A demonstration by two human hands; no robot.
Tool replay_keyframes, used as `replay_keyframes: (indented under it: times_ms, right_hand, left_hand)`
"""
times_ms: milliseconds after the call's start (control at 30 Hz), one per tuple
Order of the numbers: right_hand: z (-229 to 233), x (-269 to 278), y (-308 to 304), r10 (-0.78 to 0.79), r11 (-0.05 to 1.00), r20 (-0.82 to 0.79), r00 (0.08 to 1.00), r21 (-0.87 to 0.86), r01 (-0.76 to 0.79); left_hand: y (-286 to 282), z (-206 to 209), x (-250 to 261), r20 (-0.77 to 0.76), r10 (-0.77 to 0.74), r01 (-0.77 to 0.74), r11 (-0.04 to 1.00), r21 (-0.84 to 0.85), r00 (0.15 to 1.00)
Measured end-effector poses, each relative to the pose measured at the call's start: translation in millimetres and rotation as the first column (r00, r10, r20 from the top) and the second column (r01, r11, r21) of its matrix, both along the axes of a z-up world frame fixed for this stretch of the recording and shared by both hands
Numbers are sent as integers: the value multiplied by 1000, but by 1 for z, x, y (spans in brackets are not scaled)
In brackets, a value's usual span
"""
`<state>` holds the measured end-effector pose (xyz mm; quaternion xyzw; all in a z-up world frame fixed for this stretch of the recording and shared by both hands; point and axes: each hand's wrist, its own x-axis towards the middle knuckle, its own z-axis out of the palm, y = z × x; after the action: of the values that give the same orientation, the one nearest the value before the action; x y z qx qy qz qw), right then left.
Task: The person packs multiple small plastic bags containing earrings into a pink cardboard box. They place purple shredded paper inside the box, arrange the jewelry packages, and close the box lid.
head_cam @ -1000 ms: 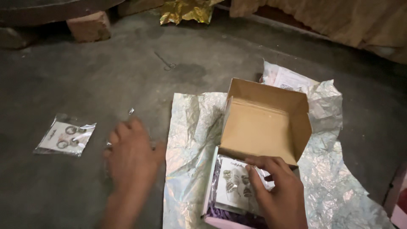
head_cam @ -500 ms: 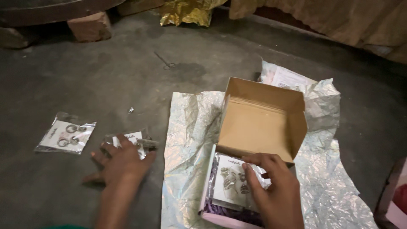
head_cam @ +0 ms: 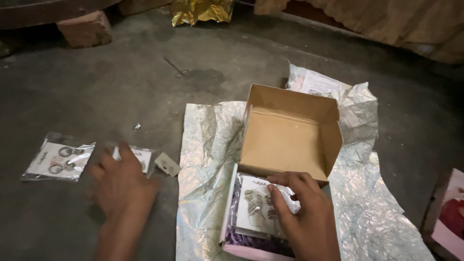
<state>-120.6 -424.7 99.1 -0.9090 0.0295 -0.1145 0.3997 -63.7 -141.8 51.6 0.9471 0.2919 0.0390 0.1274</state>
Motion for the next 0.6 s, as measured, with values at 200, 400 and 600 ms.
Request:
replay_keyframes:
  times_ms: [200,400,600]
  right_hand:
    - [-11,2,-8,66,997,156,986,-58,-58]
    - [-16,9,-17,0,999,110,994,-45,5]
    - [-22,12,-23,-94,979,-38,995,179,99]
  left_hand:
    - [-14,21,-6,330,-136,89,984,153,934]
    - [-52,42,-7,606,-297,195,954,230,738]
    - [-108,54,-18,771,-362,548,836,20,524]
